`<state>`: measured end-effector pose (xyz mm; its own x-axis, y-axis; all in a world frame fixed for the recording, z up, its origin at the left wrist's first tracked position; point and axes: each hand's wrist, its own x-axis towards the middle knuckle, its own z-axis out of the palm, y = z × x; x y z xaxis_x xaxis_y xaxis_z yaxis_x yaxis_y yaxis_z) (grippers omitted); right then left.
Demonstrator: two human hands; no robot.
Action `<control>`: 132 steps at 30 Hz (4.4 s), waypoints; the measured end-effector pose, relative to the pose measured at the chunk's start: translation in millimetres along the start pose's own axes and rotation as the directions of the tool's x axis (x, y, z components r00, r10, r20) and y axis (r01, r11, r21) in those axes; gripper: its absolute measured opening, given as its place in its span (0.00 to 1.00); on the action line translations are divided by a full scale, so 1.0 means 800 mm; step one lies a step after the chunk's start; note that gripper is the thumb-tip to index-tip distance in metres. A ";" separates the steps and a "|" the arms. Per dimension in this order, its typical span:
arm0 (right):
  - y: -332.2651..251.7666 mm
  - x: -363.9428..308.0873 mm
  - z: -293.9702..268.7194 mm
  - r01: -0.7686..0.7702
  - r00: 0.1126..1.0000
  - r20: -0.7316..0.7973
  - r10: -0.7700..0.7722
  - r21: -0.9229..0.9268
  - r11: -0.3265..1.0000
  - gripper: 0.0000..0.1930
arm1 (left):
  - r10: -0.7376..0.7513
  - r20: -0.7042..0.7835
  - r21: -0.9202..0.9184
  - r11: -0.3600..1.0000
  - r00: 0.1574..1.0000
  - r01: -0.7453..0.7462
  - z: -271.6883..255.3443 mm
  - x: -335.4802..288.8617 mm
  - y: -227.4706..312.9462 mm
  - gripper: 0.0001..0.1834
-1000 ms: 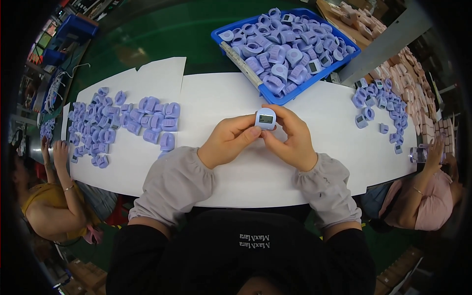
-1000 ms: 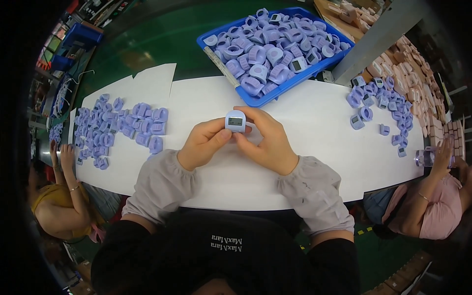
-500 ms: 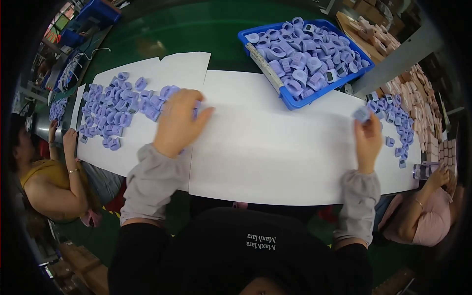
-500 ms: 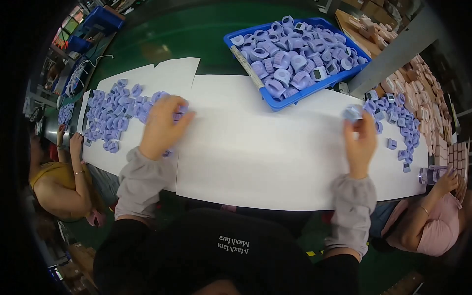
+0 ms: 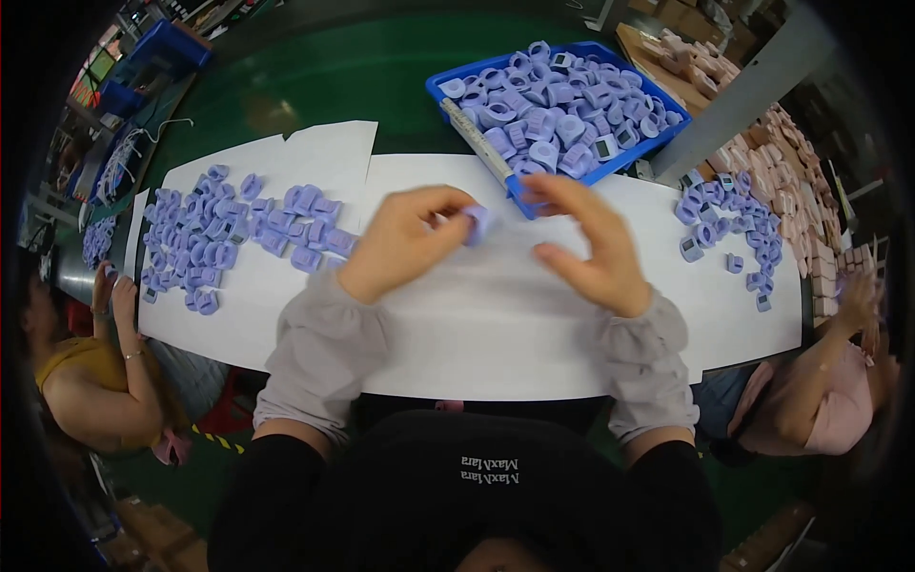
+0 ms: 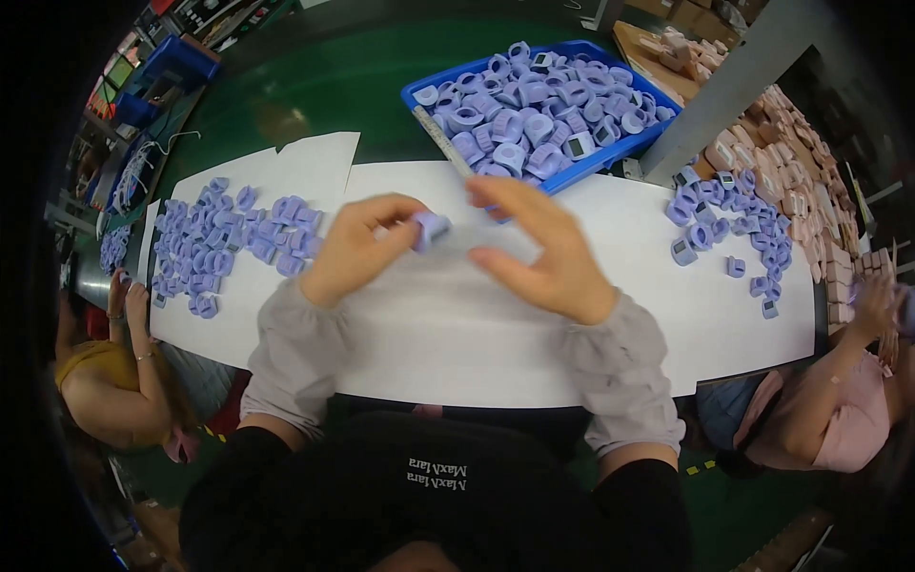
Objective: The worker is inspecting small purple plastic electronic components and placing them into a blue storage bin while using a handheld digital counter.
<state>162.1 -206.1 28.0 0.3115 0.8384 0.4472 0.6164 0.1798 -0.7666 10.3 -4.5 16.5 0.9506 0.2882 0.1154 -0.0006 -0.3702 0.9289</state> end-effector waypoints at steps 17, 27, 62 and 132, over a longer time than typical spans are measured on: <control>0.017 -0.013 0.059 -0.013 0.995 -0.095 0.020 0.069 0.998 0.23 | -0.243 0.242 -0.807 0.487 0.939 0.334 0.057 -0.005 -0.023 0.11; 0.027 -0.020 0.059 -0.135 0.987 -0.046 0.154 0.281 0.950 0.30 | 0.043 0.238 -0.656 0.744 0.970 0.128 0.063 -0.011 -0.023 0.17; 0.022 -0.016 0.044 -0.018 1.000 -0.017 0.021 0.162 0.987 0.27 | 0.240 0.160 -0.265 0.945 0.958 -0.192 0.053 -0.010 -0.027 0.16; 0.014 -0.007 0.062 0.061 0.975 -0.209 -0.080 -0.094 0.994 0.28 | -0.189 0.131 -0.659 0.717 0.973 0.228 0.061 0.003 -0.019 0.15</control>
<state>131.0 -183.4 -6.0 0.4056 0.6951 0.5936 0.6997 0.1818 -0.6910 27.7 -41.0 -14.3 0.9659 0.2345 -0.1095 0.0120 0.3822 0.9240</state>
